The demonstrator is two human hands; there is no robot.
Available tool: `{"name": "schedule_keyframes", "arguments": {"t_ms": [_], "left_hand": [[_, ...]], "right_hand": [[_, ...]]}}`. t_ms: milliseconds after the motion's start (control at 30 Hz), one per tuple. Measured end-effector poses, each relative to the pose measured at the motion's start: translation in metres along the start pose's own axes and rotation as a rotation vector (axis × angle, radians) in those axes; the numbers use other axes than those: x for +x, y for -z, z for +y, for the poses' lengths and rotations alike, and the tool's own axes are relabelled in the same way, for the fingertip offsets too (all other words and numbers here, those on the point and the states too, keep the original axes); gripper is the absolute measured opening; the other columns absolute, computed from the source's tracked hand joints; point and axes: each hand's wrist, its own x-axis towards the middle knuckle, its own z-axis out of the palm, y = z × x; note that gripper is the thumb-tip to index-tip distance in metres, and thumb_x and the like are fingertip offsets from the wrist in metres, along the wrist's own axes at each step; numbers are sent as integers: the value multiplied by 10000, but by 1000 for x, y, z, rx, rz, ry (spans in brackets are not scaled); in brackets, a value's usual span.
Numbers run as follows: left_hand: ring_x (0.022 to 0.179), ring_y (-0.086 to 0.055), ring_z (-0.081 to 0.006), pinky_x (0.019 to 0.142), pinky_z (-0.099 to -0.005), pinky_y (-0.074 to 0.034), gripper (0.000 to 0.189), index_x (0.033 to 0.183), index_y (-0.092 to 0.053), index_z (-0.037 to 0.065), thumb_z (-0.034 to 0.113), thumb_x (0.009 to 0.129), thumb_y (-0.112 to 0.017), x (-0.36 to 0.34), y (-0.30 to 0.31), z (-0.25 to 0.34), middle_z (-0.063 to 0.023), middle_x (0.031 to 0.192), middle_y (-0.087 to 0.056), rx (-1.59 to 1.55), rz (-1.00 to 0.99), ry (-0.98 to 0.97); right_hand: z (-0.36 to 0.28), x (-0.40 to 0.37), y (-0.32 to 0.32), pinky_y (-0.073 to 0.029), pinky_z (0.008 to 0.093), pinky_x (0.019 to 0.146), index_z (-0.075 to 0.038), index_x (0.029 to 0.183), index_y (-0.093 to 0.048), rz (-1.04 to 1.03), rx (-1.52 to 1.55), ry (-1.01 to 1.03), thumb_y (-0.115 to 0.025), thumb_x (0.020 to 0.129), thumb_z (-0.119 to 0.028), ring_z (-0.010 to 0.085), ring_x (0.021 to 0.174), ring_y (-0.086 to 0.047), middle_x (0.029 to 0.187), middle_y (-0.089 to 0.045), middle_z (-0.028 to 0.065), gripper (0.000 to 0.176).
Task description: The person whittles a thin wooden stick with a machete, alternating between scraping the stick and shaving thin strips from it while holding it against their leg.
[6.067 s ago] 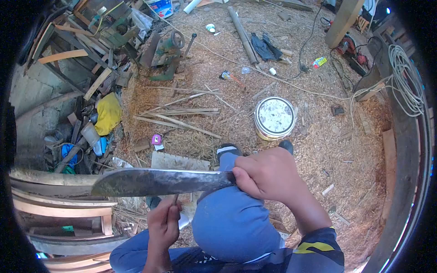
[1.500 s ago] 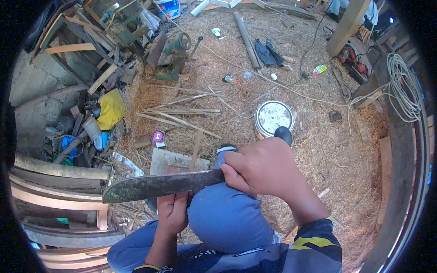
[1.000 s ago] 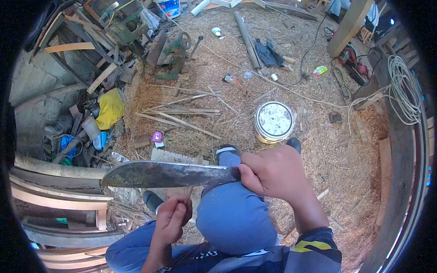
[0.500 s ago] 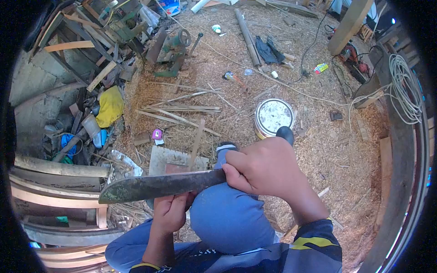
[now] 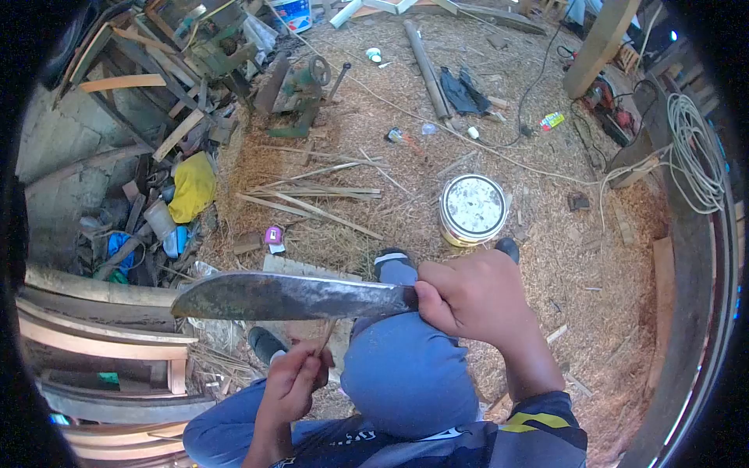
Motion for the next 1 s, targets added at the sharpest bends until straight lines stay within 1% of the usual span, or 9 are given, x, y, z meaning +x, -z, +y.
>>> {"name": "schedule_keyframes", "arguments": {"t_ms": [33, 133, 233, 267, 367, 467, 567, 667, 1000], "left_hand": [[576, -466, -81, 531, -266, -357, 348, 929, -652, -18, 264, 1088, -524, 7, -6, 6, 10, 669, -533, -8, 38, -37], [626, -516, -106, 577, -273, -412, 287, 979, -664, -20, 217, 1081, -539, 30, -11, 14, -9, 712, -573, 172, 79, -119], [954, -675, -375, 875, -453, -506, 295, 1165, -691, 17, 245, 1077, -527, 40, -10, 14, -187, 993, -716, 320, 90, -195], [1004, -656, -399, 921, -467, -488, 266, 1165, -695, 29, 224, 1065, -543, 39, -8, 16, -196, 1035, -707, 309, 60, -111], [945, -673, -375, 873, -445, -510, 255, 1159, -691, 22, 209, 1058, -552, 33, -10, 15, -187, 1002, -710, 314, 98, -209], [874, -688, -352, 809, -418, -524, 229, 1138, -687, 12, 180, 1054, -555, 21, -1, 11, -169, 956, -710, 257, -14, -61], [754, -676, -277, 715, -366, -518, 205, 1093, -676, -4, 155, 1052, -554, 10, -1, -4, -137, 878, -684, 177, 57, -145], [683, -633, -207, 663, -330, -498, 184, 1067, -661, -16, 133, 1051, -554, -5, 5, -2, -109, 840, -647, 130, 10, -35], [594, -533, -112, 571, -284, -438, 216, 1003, -639, -30, 146, 1068, -533, -20, 10, -19, -39, 695, -567, 87, 98, -90]], "right_hand": [[-2, 2, -1, -434, 448, 484, -147, 750, -588, 0, 3, 12, -611, 936, -315, 310, 532, -614, 576, -585, 64, 251], [-8, 10, -2, -442, 448, 484, -153, 753, -592, -28, -48, 80, -616, 944, -334, 307, 528, -621, 567, -582, 61, 264], [-16, 15, 1, -445, 445, 484, -153, 753, -589, -42, -54, 100, -618, 951, -348, 303, 530, -627, 559, -578, 59, 279], [-16, 15, 2, -445, 443, 483, -152, 751, -586, -34, -58, 102, -617, 952, -348, 302, 527, -624, 558, -577, 57, 283], [-17, 15, 1, -441, 439, 482, -151, 744, -575, -19, -60, 102, -613, 956, -346, 298, 518, -615, 557, -575, 53, 290], [-14, 12, -1, -431, 439, 482, -152, 739, -566, -8, -63, 103, -610, 955, -338, 295, 513, -602, 559, -571, 52, 288], [-10, 8, -1, -420, 440, 483, -152, 737, -559, 2, -65, 82, -606, 953, -329, 293, 513, -593, 560, -563, 51, 283], [-9, 4, 1, -415, 442, 483, -152, 738, -556, -4, -68, 66, -606, 952, -326, 293, 515, -590, 560, -557, 51, 280], [-14, 4, 3, -424, 442, 475, -155, 724, -558, 4, -100, 60, -616, 948, -343, 295, 516, -608, 556, -567, 60, 298]]}}
